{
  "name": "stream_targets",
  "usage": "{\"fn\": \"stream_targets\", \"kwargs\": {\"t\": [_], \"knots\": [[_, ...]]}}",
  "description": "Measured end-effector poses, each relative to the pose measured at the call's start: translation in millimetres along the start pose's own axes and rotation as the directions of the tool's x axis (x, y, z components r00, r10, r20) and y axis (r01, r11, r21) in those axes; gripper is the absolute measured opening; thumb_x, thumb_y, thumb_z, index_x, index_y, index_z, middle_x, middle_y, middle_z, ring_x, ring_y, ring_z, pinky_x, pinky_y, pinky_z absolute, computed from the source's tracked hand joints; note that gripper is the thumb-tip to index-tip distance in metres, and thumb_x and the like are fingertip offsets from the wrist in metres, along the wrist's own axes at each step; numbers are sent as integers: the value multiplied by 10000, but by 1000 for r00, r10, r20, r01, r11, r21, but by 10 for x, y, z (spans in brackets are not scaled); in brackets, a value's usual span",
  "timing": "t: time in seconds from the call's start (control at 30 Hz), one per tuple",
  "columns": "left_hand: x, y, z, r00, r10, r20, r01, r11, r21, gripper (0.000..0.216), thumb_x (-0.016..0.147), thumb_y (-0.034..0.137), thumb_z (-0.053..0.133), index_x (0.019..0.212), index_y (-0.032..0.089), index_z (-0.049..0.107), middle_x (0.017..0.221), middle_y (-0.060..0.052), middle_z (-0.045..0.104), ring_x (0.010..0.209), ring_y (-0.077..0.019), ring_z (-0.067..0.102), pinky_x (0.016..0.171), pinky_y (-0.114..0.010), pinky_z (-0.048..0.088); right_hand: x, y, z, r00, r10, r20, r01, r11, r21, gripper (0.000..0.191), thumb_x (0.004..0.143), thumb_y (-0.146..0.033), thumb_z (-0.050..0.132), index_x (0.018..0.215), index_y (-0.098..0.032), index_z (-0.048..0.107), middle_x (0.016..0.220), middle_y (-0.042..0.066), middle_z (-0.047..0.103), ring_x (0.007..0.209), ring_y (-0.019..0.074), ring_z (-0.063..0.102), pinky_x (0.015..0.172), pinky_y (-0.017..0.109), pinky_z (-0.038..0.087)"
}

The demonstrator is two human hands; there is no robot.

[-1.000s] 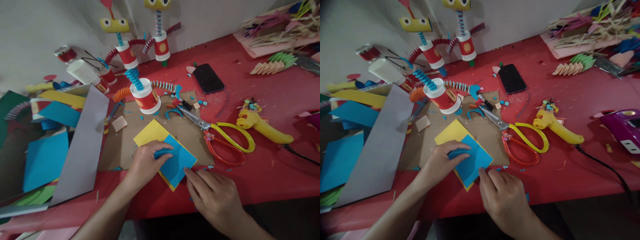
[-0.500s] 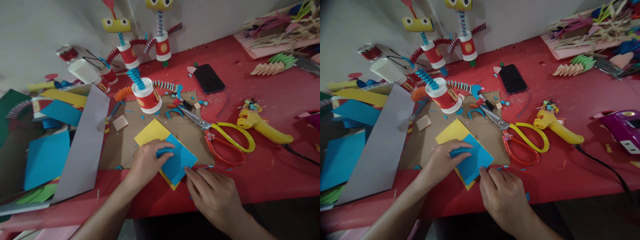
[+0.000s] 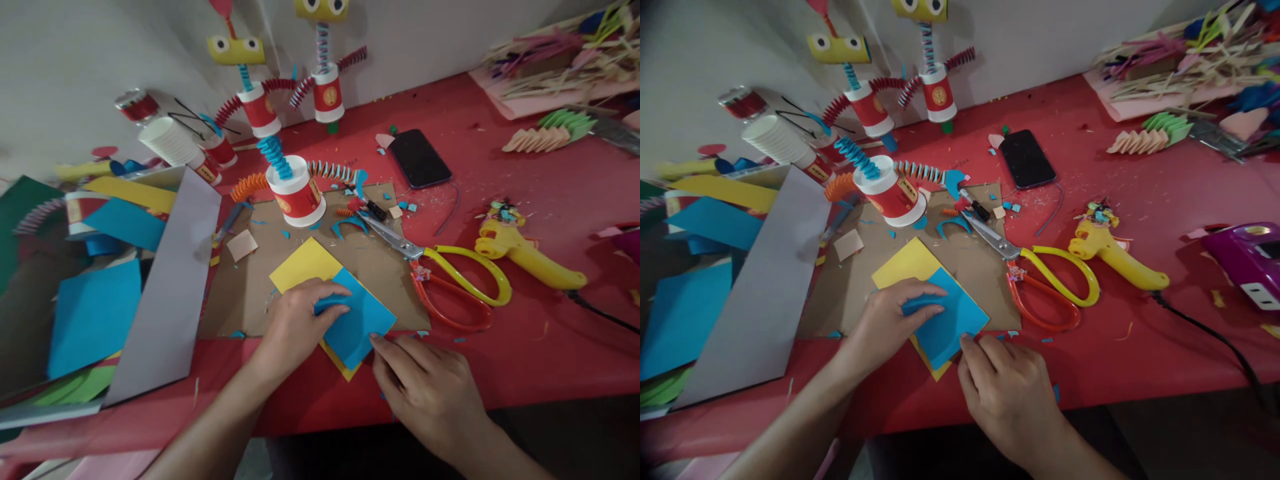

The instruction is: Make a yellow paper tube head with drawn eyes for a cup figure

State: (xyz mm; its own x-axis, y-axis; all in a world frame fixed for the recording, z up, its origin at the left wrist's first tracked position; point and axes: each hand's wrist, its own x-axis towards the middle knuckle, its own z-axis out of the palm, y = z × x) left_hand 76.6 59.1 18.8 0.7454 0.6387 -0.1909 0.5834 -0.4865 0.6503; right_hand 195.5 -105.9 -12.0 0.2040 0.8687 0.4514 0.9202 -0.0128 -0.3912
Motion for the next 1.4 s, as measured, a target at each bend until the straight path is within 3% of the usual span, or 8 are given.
{"fn": "stream_targets", "kwargs": {"t": [0.6,0.87,0.93,1.0,1.1,1.2,1.4], "knots": [[0,60,-19,1000,-16,-2,16,1000,10,189,820,285,643,999,303,703,997,12,698,939,-184,636,849,-303,484,-6,-11,25,1000,23,-5,-23,999,32,180,830,-100,556,883,-131,725,648,24,650,545,158,597,505,297,378],[-19,-26,34,989,36,-144,-24,996,84,258,774,312,702,1029,334,723,919,-19,517,806,-148,566,730,-289,498,-32,-35,-14,1000,-22,5,22,1000,-15,219,801,-99,547,923,-114,728,654,47,647,551,177,564,517,318,424],[-26,-54,53,989,46,-144,-33,995,92,266,781,309,699,1044,346,718,910,-16,508,794,-143,558,723,-293,494,-5,-42,-23,1000,-17,2,17,1000,-12,167,803,-123,576,875,-110,727,737,85,681,657,209,610,592,342,481],[-33,-81,65,988,67,-138,-50,991,122,267,793,320,689,1056,358,712,910,-17,507,799,-146,552,729,-305,492,26,-44,-26,1000,-26,5,26,1000,-9,135,816,-165,603,847,-101,718,947,144,713,884,274,645,757,404,518],[-47,-114,67,985,128,-120,-101,973,207,261,830,362,641,1085,375,696,946,-34,513,878,-176,546,772,-337,495,55,-43,-27,996,-74,53,75,997,-14,238,862,-220,587,1019,-79,696,1208,161,663,1145,303,587,989,463,444],[-62,-125,56,979,179,-100,-145,949,280,268,862,388,590,1114,383,681,992,-49,517,957,-202,539,824,-367,494,65,-65,-27,988,-99,117,107,992,-65,300,907,-230,532,1130,-80,666,1212,145,669,1145,280,608,1052,475,395],[-81,-96,25,983,176,-46,-149,923,356,277,915,333,508,1130,403,667,931,-35,512,823,-157,559,746,-320,495,62,-131,-9,982,-105,155,130,979,-157,318,934,-221,486,1100,-33,683,1196,185,666,1146,307,610,1061,491,383]]}}
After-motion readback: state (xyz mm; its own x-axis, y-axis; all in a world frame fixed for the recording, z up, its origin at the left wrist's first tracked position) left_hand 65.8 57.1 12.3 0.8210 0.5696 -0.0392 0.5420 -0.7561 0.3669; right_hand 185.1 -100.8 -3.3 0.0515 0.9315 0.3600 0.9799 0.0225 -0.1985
